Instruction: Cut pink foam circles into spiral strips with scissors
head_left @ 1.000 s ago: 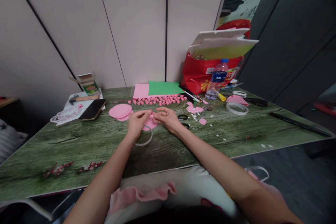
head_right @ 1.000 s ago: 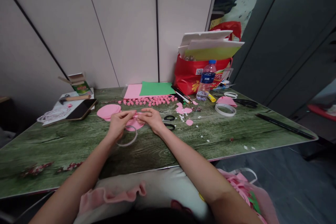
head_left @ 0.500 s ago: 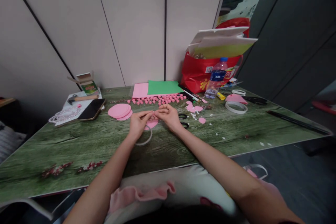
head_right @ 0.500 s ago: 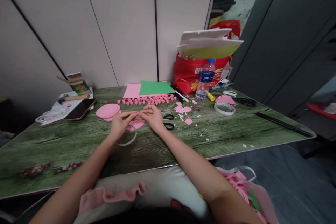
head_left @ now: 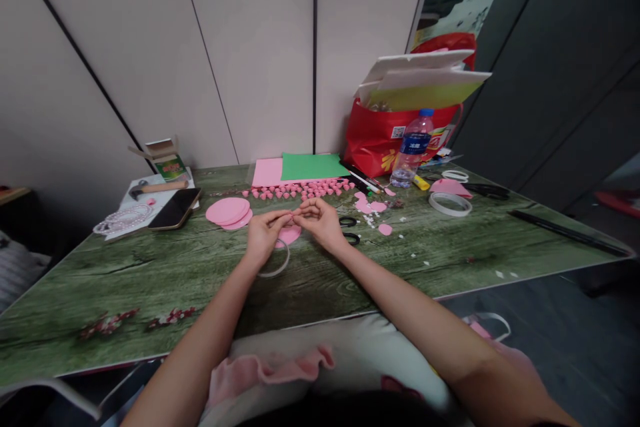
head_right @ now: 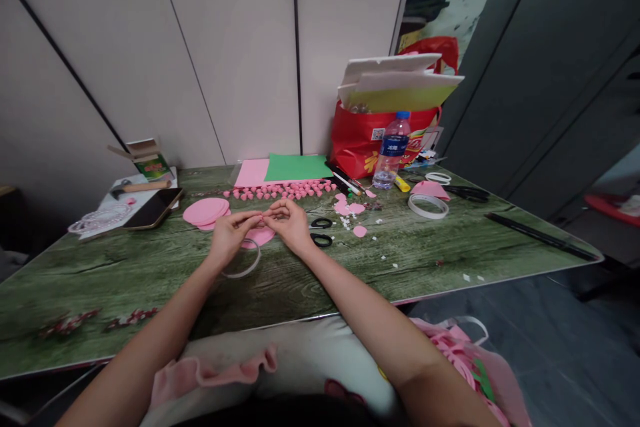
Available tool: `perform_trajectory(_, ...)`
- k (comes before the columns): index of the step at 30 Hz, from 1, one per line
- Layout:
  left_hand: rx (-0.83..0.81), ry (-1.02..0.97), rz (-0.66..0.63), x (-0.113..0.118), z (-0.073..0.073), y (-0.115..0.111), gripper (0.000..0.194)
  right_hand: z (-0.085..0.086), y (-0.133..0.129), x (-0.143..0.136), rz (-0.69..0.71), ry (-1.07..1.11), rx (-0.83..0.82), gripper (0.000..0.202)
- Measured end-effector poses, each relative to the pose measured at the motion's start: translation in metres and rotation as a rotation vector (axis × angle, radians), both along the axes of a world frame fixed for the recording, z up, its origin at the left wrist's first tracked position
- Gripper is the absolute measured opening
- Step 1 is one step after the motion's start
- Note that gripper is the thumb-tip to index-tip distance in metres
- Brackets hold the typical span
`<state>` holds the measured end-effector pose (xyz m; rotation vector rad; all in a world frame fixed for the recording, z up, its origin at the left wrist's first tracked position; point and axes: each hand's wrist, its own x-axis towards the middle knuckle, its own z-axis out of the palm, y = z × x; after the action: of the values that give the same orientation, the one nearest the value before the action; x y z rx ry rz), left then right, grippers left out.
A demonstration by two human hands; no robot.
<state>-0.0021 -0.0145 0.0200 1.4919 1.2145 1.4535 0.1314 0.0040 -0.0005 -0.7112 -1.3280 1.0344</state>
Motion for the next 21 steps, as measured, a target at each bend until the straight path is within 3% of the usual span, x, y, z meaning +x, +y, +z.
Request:
perform_trajectory(5,0.016,0.031,-0.008,-0.001,-0.004,0.002,0.024,-0.001,-0.001,0.0,-0.035,-0.06,0.042,0.024)
perform_trajectory(14,0.165,0.292,0.021,-0.004,-0.01,0.004,0.024,-0.007,-0.002,0.001,-0.191,-0.251,0.198,0.02)
perform_trajectory(21,0.205,0.313,-0.008,-0.004,-0.015,0.006,0.025,-0.005,-0.003,0.001,-0.264,-0.307,0.245,0.018)
